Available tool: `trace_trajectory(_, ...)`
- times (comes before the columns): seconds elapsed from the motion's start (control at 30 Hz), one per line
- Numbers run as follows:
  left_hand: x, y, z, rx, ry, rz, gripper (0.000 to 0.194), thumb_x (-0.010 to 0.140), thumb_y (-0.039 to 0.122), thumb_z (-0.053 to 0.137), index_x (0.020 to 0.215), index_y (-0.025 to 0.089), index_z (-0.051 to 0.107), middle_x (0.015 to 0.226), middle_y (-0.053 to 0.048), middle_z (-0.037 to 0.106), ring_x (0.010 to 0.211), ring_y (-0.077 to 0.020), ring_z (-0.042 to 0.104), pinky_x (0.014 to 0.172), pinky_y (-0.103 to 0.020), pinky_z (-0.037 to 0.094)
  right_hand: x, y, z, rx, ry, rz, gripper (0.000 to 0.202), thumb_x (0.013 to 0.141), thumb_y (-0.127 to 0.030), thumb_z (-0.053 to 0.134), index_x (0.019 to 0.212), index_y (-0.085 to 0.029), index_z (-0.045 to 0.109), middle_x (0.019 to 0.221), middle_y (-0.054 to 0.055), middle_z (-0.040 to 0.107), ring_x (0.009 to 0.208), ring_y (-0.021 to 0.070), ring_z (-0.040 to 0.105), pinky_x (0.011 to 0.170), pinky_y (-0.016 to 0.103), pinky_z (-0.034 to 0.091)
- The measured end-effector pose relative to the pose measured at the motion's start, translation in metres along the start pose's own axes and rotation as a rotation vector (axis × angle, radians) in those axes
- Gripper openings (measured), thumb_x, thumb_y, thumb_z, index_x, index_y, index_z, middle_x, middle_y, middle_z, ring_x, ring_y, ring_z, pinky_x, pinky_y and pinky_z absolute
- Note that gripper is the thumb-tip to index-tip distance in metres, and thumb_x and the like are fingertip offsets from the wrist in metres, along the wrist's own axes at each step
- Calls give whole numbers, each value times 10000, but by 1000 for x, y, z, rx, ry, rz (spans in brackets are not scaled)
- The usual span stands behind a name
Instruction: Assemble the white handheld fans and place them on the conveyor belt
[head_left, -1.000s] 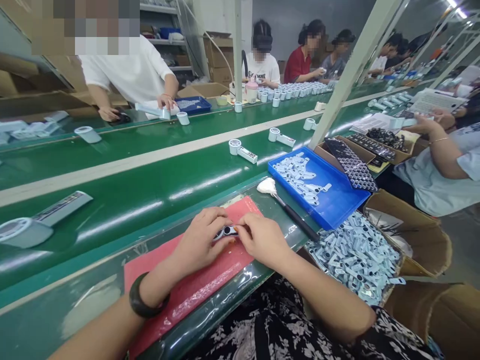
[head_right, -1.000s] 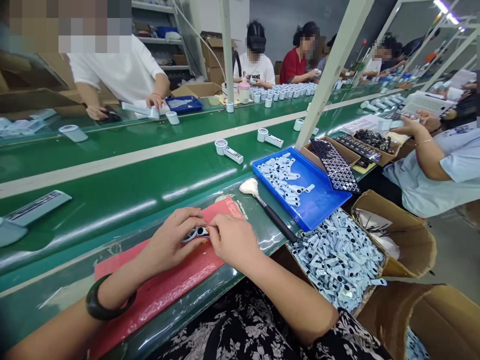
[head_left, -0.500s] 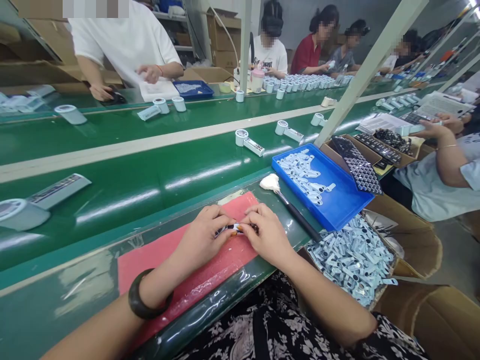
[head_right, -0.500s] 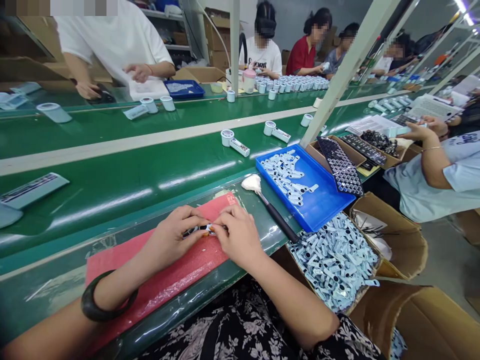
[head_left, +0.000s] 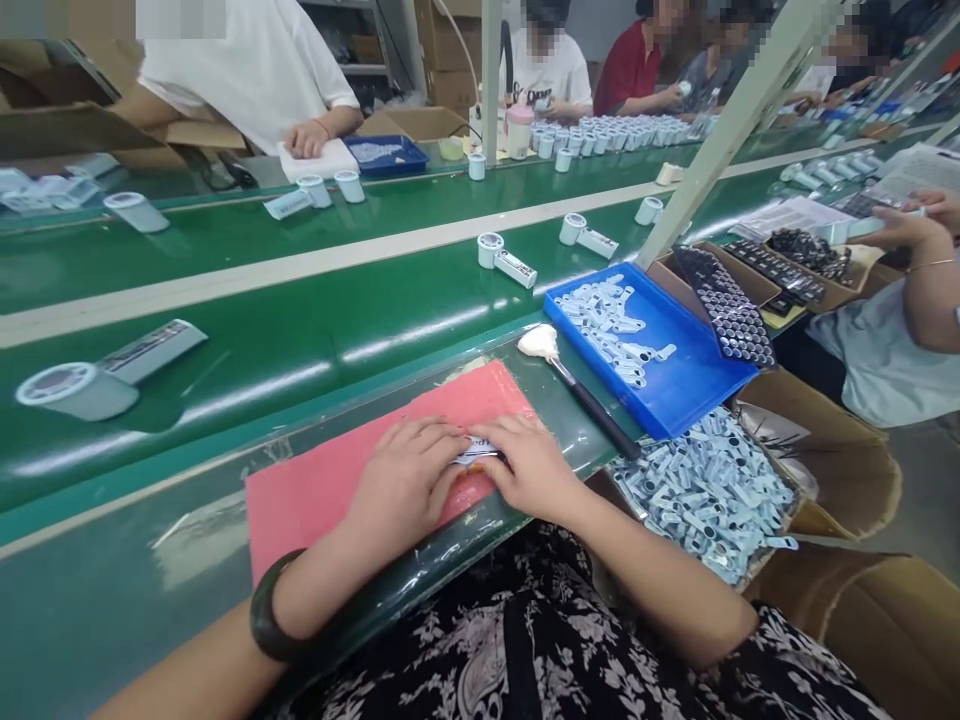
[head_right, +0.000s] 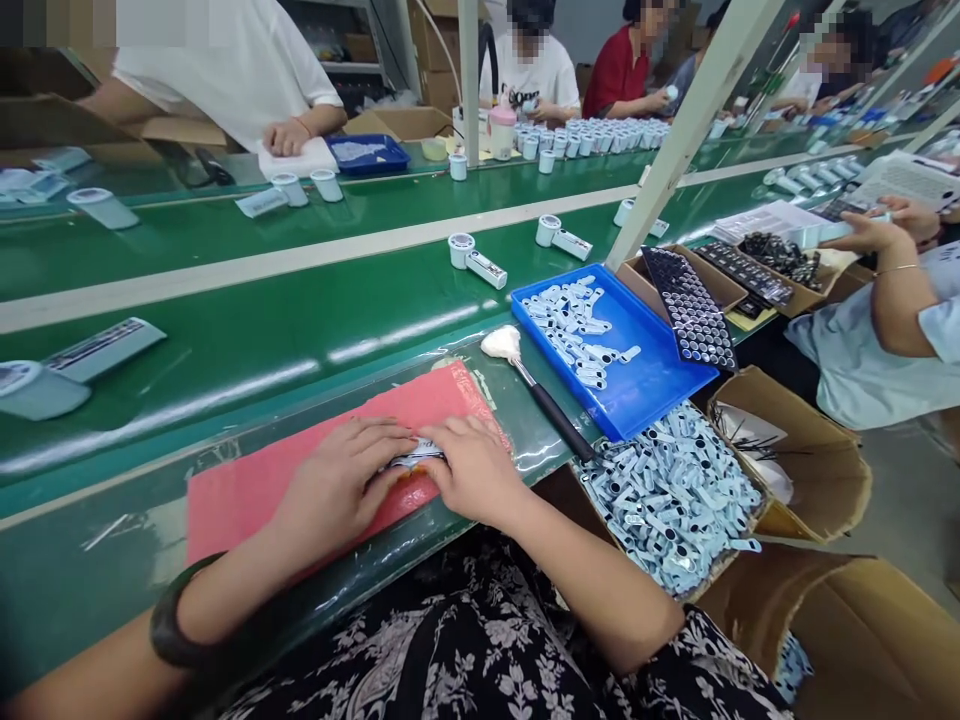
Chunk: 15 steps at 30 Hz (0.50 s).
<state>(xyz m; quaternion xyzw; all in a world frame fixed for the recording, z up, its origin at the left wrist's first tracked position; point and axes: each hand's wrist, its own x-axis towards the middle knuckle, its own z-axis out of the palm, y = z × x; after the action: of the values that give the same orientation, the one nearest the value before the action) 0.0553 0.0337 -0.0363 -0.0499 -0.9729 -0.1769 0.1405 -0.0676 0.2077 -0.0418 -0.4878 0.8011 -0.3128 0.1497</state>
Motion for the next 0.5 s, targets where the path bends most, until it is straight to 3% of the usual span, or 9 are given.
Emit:
trace_trajectory(0.17, 5, -1, -6, -10, -132, -31, 269, 1002, 283, 523, 1240, 201, 617, 1261, -74, 678, 1255, -291, 550, 1084, -549, 463, -1, 3, 3, -31, -27, -75, 409, 993, -322, 554, 1379, -188, 546, 1265, 102, 621, 1167, 250, 535, 1041, 429, 408)
trace_trajectory(0.27, 3, -2, -7, 38, -123, -16, 276, 992, 267, 515, 1232, 165, 605, 1243, -108, 676, 1250, -313, 551, 1073, -559, 463, -2, 3, 5, -79, -20, -136, 441, 995, -322, 536, 1397, -143, 519, 1271, 130, 603, 1160, 267, 512, 1037, 440, 415)
trace_trajectory(0.4, 6, -4, -9, 41, -122, 42, 228, 993, 231, 505, 1194, 171, 594, 1189, -94, 679, 1136, -273, 592, 1027, -497, 488, -1, 5, 5, -105, -17, -143, 417, 1012, -320, 482, 1377, -127, 541, 1217, 135, 617, 1104, 272, 518, 1012, 447, 433)
trace_trajectory(0.5, 11, -4, -15, 57, -174, 55, 243, 1010, 299, 517, 1221, 192, 569, 1207, -85, 669, 1155, -276, 573, 1030, -494, 475, 0, 5, 2, -63, -28, -124, 422, 997, -326, 523, 1377, -143, 549, 1204, 117, 631, 1111, 270, 534, 1002, 446, 445)
